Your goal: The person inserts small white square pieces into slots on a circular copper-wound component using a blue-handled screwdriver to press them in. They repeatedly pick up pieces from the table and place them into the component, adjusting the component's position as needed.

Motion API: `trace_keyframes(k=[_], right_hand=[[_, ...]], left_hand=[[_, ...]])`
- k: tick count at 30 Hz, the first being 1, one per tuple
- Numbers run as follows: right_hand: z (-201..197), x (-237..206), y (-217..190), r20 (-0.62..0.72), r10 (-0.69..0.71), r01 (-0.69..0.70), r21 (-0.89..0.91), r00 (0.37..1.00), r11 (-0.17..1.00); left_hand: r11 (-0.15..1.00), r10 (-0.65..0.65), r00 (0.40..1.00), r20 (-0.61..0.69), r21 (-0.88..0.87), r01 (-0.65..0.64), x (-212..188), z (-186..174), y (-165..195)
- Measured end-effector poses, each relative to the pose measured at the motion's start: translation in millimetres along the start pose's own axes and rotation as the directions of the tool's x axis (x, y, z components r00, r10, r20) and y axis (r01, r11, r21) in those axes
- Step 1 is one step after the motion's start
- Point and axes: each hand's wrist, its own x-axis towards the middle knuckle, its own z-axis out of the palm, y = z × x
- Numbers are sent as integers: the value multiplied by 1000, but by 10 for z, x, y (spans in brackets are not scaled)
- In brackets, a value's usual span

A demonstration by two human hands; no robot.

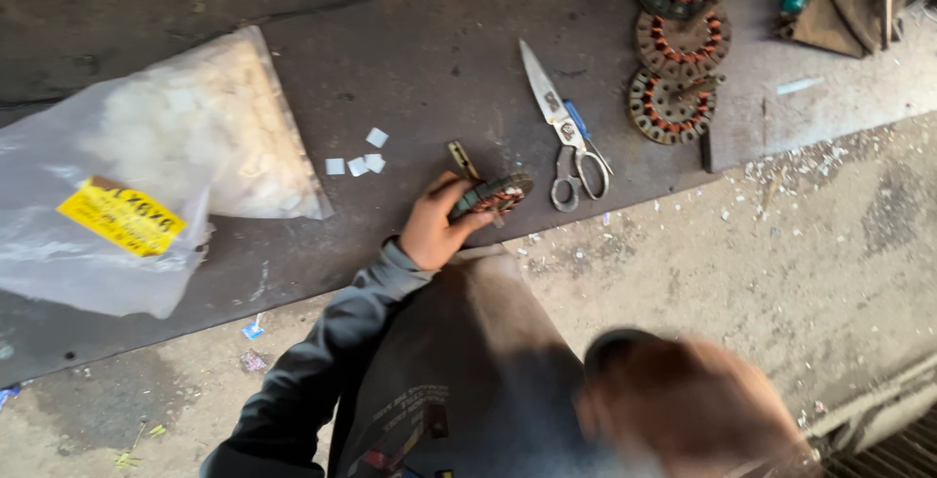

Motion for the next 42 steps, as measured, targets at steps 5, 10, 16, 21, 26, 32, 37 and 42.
trace_keyframes(k=[5, 10, 16, 21, 26, 32, 37, 42], right_hand=[[-24, 163, -10, -22, -293, 290, 232, 956, 928], [-33, 279, 45, -53, -353, 355, 230, 934, 906], [-45, 256, 37, -82, -376, 384, 144, 923, 912], [-115, 168, 79, -271, -377, 322, -228, 886, 919], [-492, 235, 1008, -451, 42, -373, -679, 891, 633], [-952, 11, 2259, -469, 263, -528, -626, 843, 574], [-1042, 11, 2377, -305, 302, -415, -800, 903, 434], [-1155, 220, 2376, -177, 444, -385, -813, 878, 437]], left_hand=[[999, -33, 986, 162, 22, 30, 75, -209, 4], [1000, 8, 984, 179, 0, -8, 105, -237, 30], [1000, 5, 986, 167, 14, -8, 78, -206, 32], [1000, -15, 985, 173, -18, 19, 61, -228, 34], [1000, -2, 993, 122, -30, 6, 52, -214, 66], [1000, 22, 999, 45, 2, -22, 50, -178, 108], [1000, -5, 999, 36, -6, 5, 74, -170, 153], [1000, -18, 999, 31, 1, 18, 91, -145, 161]])
